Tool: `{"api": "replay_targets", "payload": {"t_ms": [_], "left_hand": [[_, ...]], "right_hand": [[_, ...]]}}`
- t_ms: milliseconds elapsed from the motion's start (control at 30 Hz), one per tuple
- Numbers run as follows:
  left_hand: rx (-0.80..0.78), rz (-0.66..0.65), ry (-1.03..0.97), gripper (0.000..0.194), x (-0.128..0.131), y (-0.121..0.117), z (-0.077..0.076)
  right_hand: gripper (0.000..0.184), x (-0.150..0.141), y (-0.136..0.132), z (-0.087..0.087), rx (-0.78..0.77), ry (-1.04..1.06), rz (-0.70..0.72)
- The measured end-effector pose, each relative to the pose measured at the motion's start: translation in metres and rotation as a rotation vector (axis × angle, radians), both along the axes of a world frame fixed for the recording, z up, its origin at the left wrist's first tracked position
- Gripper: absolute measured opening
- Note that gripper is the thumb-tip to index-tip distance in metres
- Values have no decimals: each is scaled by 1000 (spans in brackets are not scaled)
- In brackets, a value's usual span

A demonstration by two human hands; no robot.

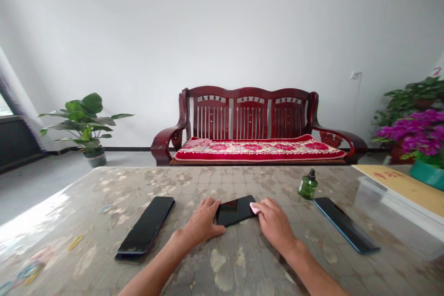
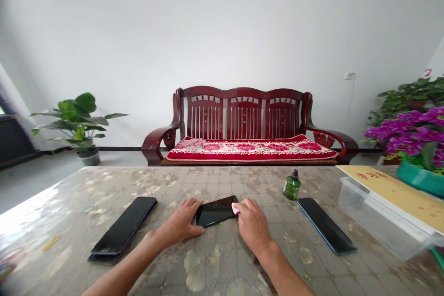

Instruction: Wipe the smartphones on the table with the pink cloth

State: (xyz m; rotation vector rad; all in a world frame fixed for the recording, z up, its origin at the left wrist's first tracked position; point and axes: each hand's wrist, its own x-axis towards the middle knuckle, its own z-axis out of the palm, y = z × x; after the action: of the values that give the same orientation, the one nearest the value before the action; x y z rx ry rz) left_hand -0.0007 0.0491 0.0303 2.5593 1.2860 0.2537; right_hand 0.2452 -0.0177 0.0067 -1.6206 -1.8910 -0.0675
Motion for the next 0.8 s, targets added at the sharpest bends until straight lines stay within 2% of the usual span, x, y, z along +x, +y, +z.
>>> {"api": "replay_targets", "payload": {"t_ms": [167, 367, 467, 633, 700, 800], "left_hand": [[-23, 17, -67, 59, -9, 5, -6], [2, 13, -93, 56, -6, 4, -5], [12, 18, -86, 54, -5, 3, -4], [-2, 21, -83, 50, -6, 3, -2], [2, 22, -82, 51, -6, 4, -3], [17, 20, -84, 51, -6, 5, -4]], "right_hand": [[33, -13, -1, -1, -20, -107, 2], [26, -49, -3, 5, -36, -230, 120], [26, -43, 1, 5, -31, -254, 118], [30, -14, 23, 8, -59, -284, -39], [29, -15, 33, 10, -71, -301, -57], [26, -38, 40, 11, -74, -297, -21]]}}
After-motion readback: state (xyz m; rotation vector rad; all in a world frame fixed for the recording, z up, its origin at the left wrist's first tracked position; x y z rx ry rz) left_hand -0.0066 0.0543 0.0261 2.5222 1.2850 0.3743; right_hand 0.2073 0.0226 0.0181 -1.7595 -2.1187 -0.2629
